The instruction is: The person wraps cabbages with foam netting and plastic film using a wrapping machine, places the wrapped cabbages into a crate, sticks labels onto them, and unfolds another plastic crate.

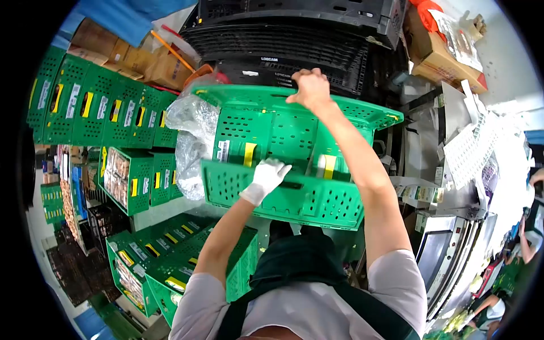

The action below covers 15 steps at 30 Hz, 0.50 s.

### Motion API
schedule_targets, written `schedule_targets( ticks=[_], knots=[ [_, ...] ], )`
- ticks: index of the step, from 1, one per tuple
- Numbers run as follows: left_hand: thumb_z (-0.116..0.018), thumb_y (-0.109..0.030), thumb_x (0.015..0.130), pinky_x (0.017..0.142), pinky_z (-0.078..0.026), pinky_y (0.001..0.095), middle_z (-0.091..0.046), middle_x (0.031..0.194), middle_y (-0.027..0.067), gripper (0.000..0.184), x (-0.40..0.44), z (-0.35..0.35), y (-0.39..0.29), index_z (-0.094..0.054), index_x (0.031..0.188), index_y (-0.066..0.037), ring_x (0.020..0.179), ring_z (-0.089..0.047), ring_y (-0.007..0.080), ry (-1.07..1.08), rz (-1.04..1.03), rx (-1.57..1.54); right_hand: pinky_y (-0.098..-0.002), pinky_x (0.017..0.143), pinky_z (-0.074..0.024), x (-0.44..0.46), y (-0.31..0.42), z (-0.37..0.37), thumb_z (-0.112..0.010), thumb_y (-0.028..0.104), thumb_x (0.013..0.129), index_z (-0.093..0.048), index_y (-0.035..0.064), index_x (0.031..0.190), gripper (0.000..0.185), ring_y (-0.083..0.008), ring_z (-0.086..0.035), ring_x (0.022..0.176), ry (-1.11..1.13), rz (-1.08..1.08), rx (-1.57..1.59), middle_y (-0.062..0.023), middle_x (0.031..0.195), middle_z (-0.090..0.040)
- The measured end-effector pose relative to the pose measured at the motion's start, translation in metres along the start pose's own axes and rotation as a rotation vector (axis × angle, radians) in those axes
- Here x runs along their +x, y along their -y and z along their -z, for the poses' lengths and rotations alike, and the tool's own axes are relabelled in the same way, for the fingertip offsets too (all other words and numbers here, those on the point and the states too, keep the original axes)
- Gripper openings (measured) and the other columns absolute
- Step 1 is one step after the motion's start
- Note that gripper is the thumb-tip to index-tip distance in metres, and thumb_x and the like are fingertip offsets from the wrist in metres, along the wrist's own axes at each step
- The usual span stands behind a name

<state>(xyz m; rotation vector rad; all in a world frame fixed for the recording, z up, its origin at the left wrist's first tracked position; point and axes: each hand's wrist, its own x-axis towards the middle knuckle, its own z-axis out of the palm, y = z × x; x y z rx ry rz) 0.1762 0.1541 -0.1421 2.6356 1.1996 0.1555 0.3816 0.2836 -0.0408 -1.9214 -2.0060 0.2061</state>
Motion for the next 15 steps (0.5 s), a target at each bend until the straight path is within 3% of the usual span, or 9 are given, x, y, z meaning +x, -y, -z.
schedule_targets(
  ticks=[2,4,6,7,9,10,11,12,15],
  knots=[
    [-0.056,-0.030,0.082,0.047,-0.044,0.0381,-0.054,0.058,0.0068,0.030,-0.028,0.056,-0.020,-0.058,0.061,-0.009,0.055,-0.055,0.0248,-0.035,-0.041,-0.160,-0.0381,0.083,-0.0427,-0.025,0.008,0.013,-0.074,0.023,0.063,-0.058,0.0054,0.092,0.037,-0.0264,-0.049,0.099,-0.270,0.331,0.033,-0.0070,0.103,-0.057],
    [-0.060,-0.029,0.080,0.043,-0.044,0.0361,-0.053,0.054,0.0078,0.027,-0.072,0.084,-0.037,-0.060,0.060,-0.010,0.051,-0.055,0.0242,0.060,-0.099,-0.175,-0.0337,0.064,-0.0509,-0.075,0.026,0.015,-0.073,0.022,0.067,-0.059,0.0057,0.087,0.029,-0.0239,-0.057,0.079,-0.362,0.366,0.210,-0.0085,0.091,-0.062],
    [-0.059,-0.037,0.079,0.048,-0.046,0.0350,-0.055,0.054,0.0078,0.036,-0.102,0.100,-0.042,-0.059,0.056,-0.009,0.051,-0.056,0.0247,0.153,-0.029,-0.392,-0.0366,0.051,-0.0514,-0.135,0.032,-0.015,-0.068,0.023,0.075,-0.059,0.0045,0.091,0.026,-0.0261,-0.060,0.060,-0.029,0.086,0.198,-0.0147,0.075,-0.062],
    [-0.059,-0.037,0.079,0.048,-0.046,0.0350,-0.055,0.054,0.0078,0.036,-0.098,0.102,-0.035,-0.059,0.056,-0.009,0.051,-0.056,0.0247,0.160,-0.056,-0.405,-0.0380,0.053,-0.0521,-0.156,0.023,-0.048,-0.064,0.035,0.077,-0.058,0.0030,0.094,0.036,-0.0277,-0.063,0.068,0.316,-0.128,0.182,-0.0175,0.078,-0.062],
    [-0.056,-0.040,0.080,0.051,-0.047,0.0338,-0.060,0.060,0.0074,0.037,-0.081,0.104,-0.021,-0.063,0.065,-0.007,0.053,-0.058,0.0250,0.590,0.103,-0.652,-0.0401,0.063,-0.0523,-0.176,0.018,-0.089,-0.060,0.058,0.072,-0.056,-0.0011,0.096,0.064,-0.0279,-0.064,0.077,0.667,-0.496,-0.002,-0.0172,0.080,-0.063],
    [-0.053,-0.044,0.081,0.059,-0.049,0.0356,-0.063,0.067,0.0102,0.041,-0.049,0.121,-0.020,-0.064,0.074,-0.005,0.056,-0.060,0.0249,0.909,0.607,-0.912,-0.0406,0.067,-0.0515,-0.190,0.009,-0.115,-0.062,0.060,0.068,-0.051,-0.0037,0.103,0.073,-0.0277,-0.063,0.082,0.699,-0.566,0.011,-0.0165,0.081,-0.063],
    [-0.051,-0.047,0.082,0.065,-0.050,0.0348,-0.064,0.078,0.0151,0.046,-0.032,0.093,0.000,-0.062,0.090,-0.003,0.068,-0.063,0.0267,0.899,0.446,-0.645,-0.0404,0.067,-0.0513,-0.200,0.011,-0.134,-0.064,0.059,0.067,-0.047,-0.0036,0.107,0.076,-0.0284,-0.063,0.082,0.641,-0.612,-0.010,-0.0167,0.082,-0.063],
    [-0.054,-0.051,0.078,0.074,-0.049,0.0378,-0.063,0.093,0.0169,0.055,-0.026,0.059,0.015,-0.058,0.101,-0.001,0.085,-0.061,0.0290,0.563,0.379,-0.264,-0.0403,0.068,-0.0510,-0.204,0.014,-0.145,-0.065,0.058,0.066,-0.043,-0.0035,0.112,0.080,-0.0292,-0.063,0.082,0.585,-0.656,-0.032,-0.0170,0.082,-0.063],
    [-0.065,-0.052,0.068,0.076,-0.049,0.0411,-0.056,0.103,0.0199,0.074,-0.008,-0.013,0.055,-0.043,0.115,0.000,0.091,-0.059,0.0333,0.454,0.549,-0.106,-0.0408,0.069,-0.0504,-0.212,0.015,-0.153,-0.067,0.052,0.067,-0.039,-0.0015,0.116,0.077,-0.0318,-0.062,0.081,0.489,-0.789,0.056,-0.0180,0.084,-0.063]
  ],
)
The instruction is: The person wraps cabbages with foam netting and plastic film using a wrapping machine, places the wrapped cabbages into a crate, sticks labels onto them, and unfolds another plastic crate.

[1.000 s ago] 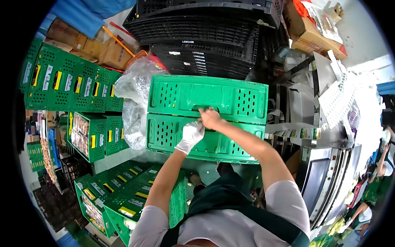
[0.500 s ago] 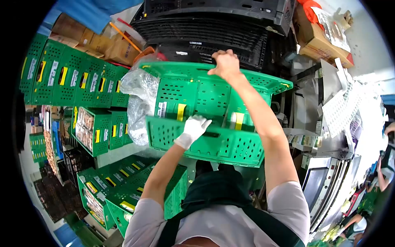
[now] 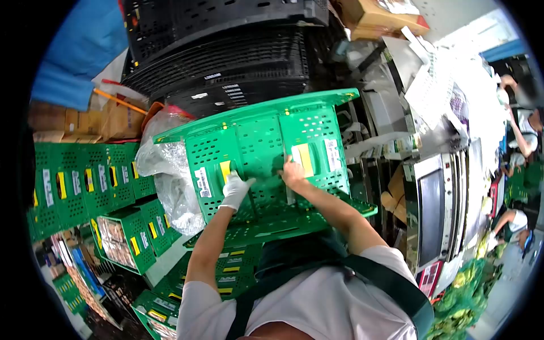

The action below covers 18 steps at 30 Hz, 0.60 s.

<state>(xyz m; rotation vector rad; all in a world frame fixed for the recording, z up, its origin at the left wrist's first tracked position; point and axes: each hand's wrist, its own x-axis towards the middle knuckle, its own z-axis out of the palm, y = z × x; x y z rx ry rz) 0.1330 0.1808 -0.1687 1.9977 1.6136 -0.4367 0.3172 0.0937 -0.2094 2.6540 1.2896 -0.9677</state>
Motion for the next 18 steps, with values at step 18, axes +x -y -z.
schedule_targets(
  ticks=[18],
  knots=[
    [-0.057,-0.035,0.075,0.078,-0.048,0.0401,-0.060,0.096,0.0231,0.062,0.013,0.010,-0.005,-0.039,0.123,0.001,0.089,-0.060,0.0350,0.030,0.107,-0.133,-0.0390,0.072,-0.0504,0.017,-0.001,0.036,-0.067,0.035,0.067,-0.060,0.0054,0.092,0.039,-0.0293,-0.062,0.086,-0.070,-0.142,0.123,-0.0142,0.090,-0.064]
  ],
)
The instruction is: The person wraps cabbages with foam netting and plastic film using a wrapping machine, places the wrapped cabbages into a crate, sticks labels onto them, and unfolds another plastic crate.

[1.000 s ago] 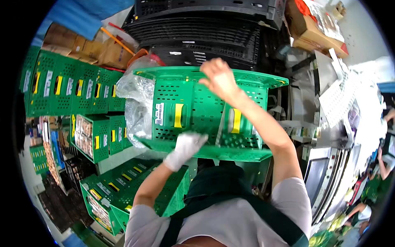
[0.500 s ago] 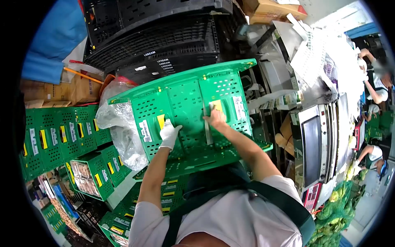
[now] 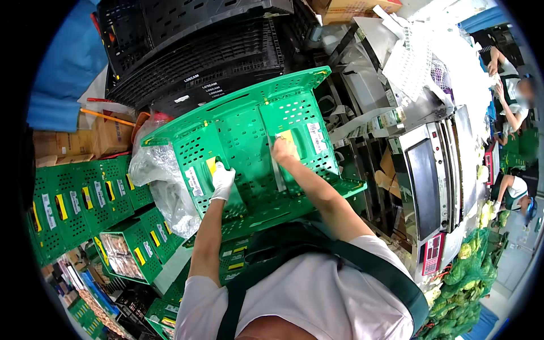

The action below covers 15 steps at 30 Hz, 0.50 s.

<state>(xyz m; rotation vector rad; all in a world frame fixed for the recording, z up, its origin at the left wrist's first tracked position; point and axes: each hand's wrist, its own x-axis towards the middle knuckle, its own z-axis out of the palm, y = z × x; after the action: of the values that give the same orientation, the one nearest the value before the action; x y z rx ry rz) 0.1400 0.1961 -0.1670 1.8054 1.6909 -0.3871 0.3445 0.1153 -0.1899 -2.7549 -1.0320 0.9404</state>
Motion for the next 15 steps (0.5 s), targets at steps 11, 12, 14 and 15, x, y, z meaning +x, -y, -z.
schedule_targets(
  ticks=[11,12,14,15],
  knots=[
    [-0.046,-0.025,0.089,0.039,-0.037,0.0238,-0.049,0.058,-0.0007,0.020,-0.039,0.076,0.068,-0.051,0.085,-0.006,0.044,-0.045,0.0121,0.050,-0.072,-0.859,-0.0397,0.067,-0.0500,-0.045,-0.070,0.166,-0.062,0.041,0.062,-0.063,0.0078,0.077,0.037,-0.0305,-0.063,0.073,-0.111,-0.022,-0.035,-0.0177,0.073,-0.063],
    [-0.047,-0.025,0.090,0.037,-0.038,0.0249,-0.052,0.058,0.0009,0.022,-0.053,0.112,0.078,-0.051,0.081,-0.005,0.044,-0.048,0.0109,-0.224,-0.060,-0.802,-0.0404,0.066,-0.0497,-0.049,-0.102,0.198,-0.062,0.039,0.062,-0.062,0.0073,0.076,0.035,-0.0312,-0.062,0.072,-0.209,-0.071,-0.045,-0.0176,0.073,-0.063],
    [-0.050,-0.030,0.088,0.037,-0.040,0.0288,-0.055,0.052,0.0047,0.028,-0.043,0.147,0.148,-0.052,0.076,-0.005,0.044,-0.054,0.0129,-0.523,-0.158,-0.499,-0.0419,0.065,-0.0490,-0.056,-0.121,0.209,-0.062,0.035,0.062,-0.061,0.0066,0.074,0.031,-0.0331,-0.061,0.071,-0.363,-0.108,-0.117,-0.0175,0.071,-0.062],
    [-0.052,-0.033,0.086,0.041,-0.043,0.0336,-0.055,0.048,0.0091,0.030,-0.033,0.141,0.158,-0.052,0.078,-0.004,0.043,-0.056,0.0224,-0.712,-0.141,-0.038,-0.0428,0.065,-0.0486,-0.050,-0.117,0.203,-0.062,0.033,0.062,-0.060,0.0063,0.073,0.029,-0.0342,-0.061,0.070,-0.435,-0.077,-0.178,-0.0174,0.070,-0.062]
  ],
)
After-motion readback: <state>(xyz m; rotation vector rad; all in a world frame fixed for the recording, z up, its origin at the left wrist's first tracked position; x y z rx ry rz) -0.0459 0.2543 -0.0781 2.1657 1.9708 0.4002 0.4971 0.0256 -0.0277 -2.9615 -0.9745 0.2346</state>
